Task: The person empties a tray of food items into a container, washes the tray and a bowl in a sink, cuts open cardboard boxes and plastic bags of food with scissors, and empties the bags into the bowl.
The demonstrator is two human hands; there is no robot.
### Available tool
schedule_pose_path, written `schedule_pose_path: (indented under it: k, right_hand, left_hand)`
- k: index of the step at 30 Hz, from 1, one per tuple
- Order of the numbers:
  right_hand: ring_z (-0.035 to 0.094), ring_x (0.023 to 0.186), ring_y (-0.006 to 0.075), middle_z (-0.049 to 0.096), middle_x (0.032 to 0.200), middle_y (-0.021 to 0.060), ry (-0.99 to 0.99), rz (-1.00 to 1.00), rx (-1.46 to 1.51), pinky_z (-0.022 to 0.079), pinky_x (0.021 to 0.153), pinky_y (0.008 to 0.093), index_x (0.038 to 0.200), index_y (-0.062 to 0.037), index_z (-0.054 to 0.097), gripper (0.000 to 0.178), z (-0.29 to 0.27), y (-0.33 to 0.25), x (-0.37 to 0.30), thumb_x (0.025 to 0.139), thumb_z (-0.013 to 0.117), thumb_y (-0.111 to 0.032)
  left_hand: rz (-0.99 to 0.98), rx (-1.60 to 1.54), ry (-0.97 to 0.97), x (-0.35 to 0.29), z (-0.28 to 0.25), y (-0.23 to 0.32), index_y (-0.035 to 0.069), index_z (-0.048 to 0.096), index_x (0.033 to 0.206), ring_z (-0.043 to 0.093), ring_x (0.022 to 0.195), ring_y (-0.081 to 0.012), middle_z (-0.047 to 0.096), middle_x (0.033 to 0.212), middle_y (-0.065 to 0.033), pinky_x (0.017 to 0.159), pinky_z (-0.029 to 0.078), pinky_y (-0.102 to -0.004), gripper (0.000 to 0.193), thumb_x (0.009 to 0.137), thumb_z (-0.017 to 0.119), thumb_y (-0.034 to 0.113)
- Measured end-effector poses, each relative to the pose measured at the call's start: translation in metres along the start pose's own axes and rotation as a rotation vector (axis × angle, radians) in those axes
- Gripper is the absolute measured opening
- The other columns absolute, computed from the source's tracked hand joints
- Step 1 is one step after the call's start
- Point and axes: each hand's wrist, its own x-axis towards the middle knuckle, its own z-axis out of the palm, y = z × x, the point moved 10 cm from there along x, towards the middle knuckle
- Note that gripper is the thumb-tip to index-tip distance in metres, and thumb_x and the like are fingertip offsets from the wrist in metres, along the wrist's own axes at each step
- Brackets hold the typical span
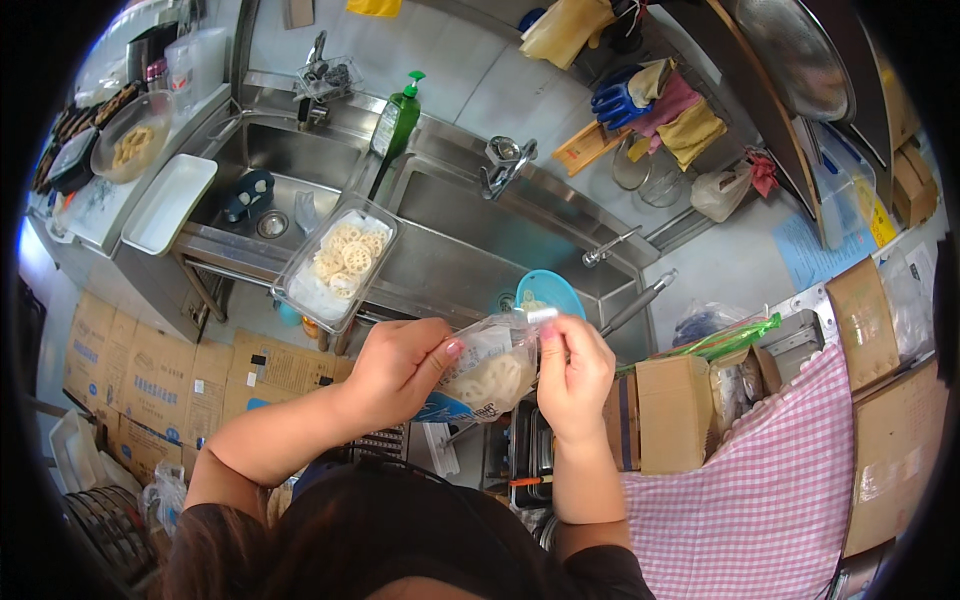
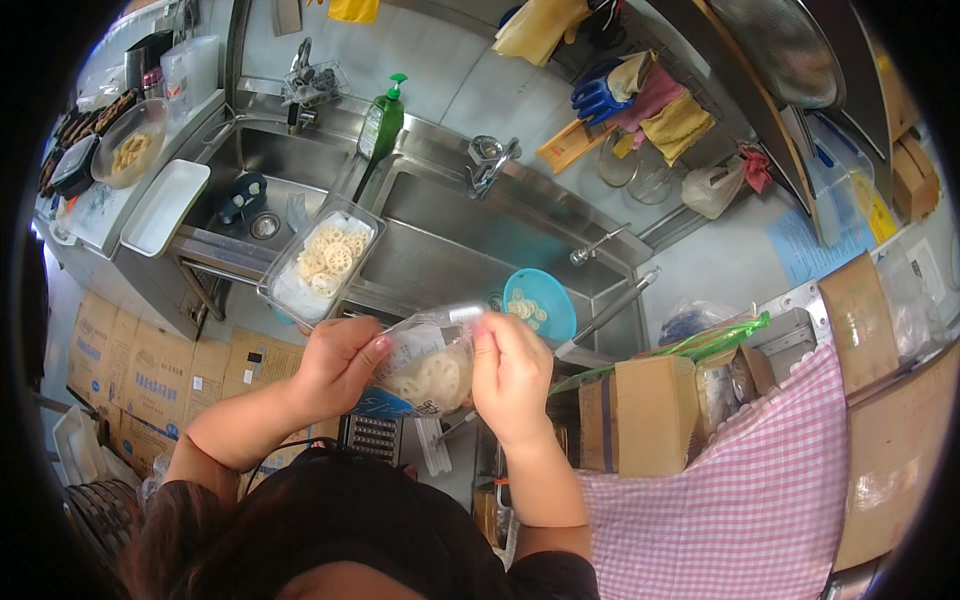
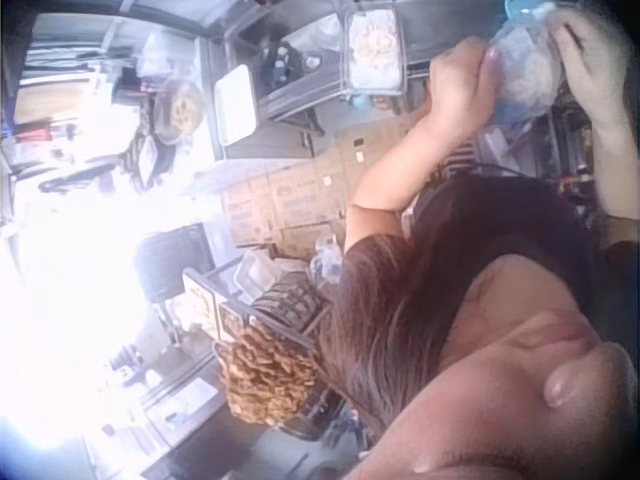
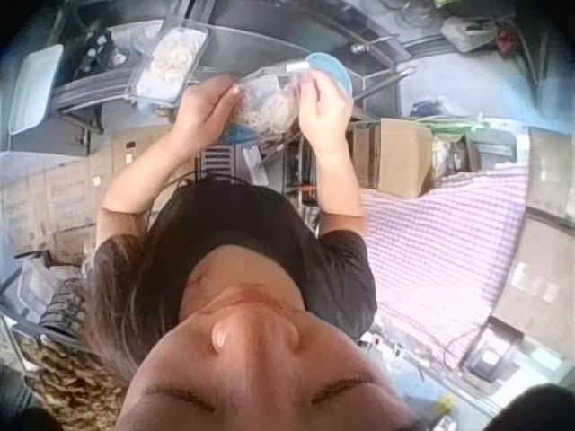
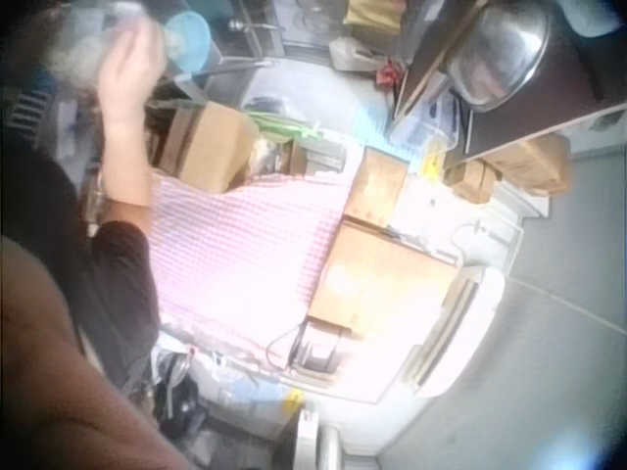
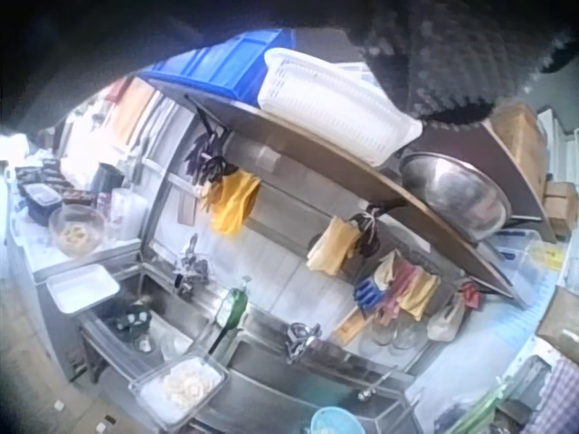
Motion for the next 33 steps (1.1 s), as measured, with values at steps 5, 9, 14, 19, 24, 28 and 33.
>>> schedule_pose_path:
  k: [5,9,14,19,24,28,33]
  right_hand:
    - [0.056,0.076,0.0113,0.059,0.085,0.0064,-0.081,0.184,0.503,0.046,0.066,0.0246,0.098,0.0018,0.062,0.02,0.017,0.012,0.001,0.088,0.063,-0.016]
    - [0.057,0.075,0.015,0.062,0.087,0.0097,-0.242,0.149,0.425,0.045,0.066,0.025,0.088,0.0019,0.064,0.018,0.048,0.0,0.001,0.076,0.073,-0.007]
    - [0.058,0.065,0.0173,0.062,0.074,0.009,-0.148,-0.019,0.341,0.045,0.059,0.0262,0.081,0.0015,0.064,0.008,0.04,-0.042,0.001,0.076,0.07,0.0]
    - [0.058,0.062,0.0198,0.063,0.071,0.0087,-0.193,-0.334,0.202,0.047,0.057,0.0296,0.08,-0.0003,0.064,0.013,0.054,-0.093,-0.005,0.073,0.075,-0.002]
    - [0.063,0.076,0.0159,0.067,0.092,0.0036,-0.343,-0.501,0.125,0.051,0.065,0.0289,0.091,-0.0082,0.067,0.027,0.061,-0.121,-0.025,0.068,0.08,-0.014]
    - [0.064,0.075,0.0162,0.067,0.09,0.0019,-0.138,-0.549,0.302,0.052,0.067,0.0298,0.083,-0.0124,0.063,0.01,0.018,-0.141,-0.059,0.078,0.071,-0.018]
    - [0.06,0.064,0.0129,0.064,0.072,0.0015,0.3,-0.657,0.646,0.046,0.062,0.0245,0.076,-0.0094,0.061,0.005,-0.002,-0.144,-0.056,0.081,0.062,-0.008]
  left_hand:
    - [0.039,0.053,-0.029,-0.011,-0.008,-0.009,0.001,0.054,0.073,0.052,0.056,-0.0364,0.051,0.061,-0.0147,0.051,0.041,-0.0408,0.019,0.089,0.056,0.009]
    - [0.023,0.028,-0.061,-0.013,-0.013,-0.014,0.0,0.056,0.076,0.053,0.058,-0.0359,0.053,0.062,-0.0151,0.053,0.042,-0.0407,0.017,0.089,0.056,0.01]
    - [0.089,0.04,-0.208,-0.008,-0.022,-0.014,0.0,0.06,0.086,0.058,0.068,-0.036,0.058,0.072,-0.0151,0.06,0.046,-0.0408,0.013,0.086,0.061,0.013]
    - [0.131,0.06,0.043,-0.013,-0.034,0.024,0.004,0.063,0.087,0.06,0.078,-0.032,0.065,0.088,-0.0115,0.066,0.047,-0.0411,0.014,0.076,0.068,0.011]
    - [0.343,0.195,0.127,-0.055,-0.046,0.032,0.002,0.065,0.081,0.057,0.058,-0.0157,0.065,0.074,-0.0072,0.054,0.04,-0.0283,0.016,0.066,0.069,0.005]
    - [0.543,0.24,0.247,-0.076,-0.068,0.099,0.014,0.061,0.082,0.057,0.056,-0.0121,0.065,0.07,-0.0008,0.062,0.039,-0.0286,0.014,0.07,0.068,0.016]
    - [0.748,0.008,0.088,-0.056,-0.066,0.131,0.01,0.062,0.069,0.051,0.051,-0.0107,0.059,0.065,0.0007,0.046,0.034,-0.0237,0.006,0.068,0.065,0.015]
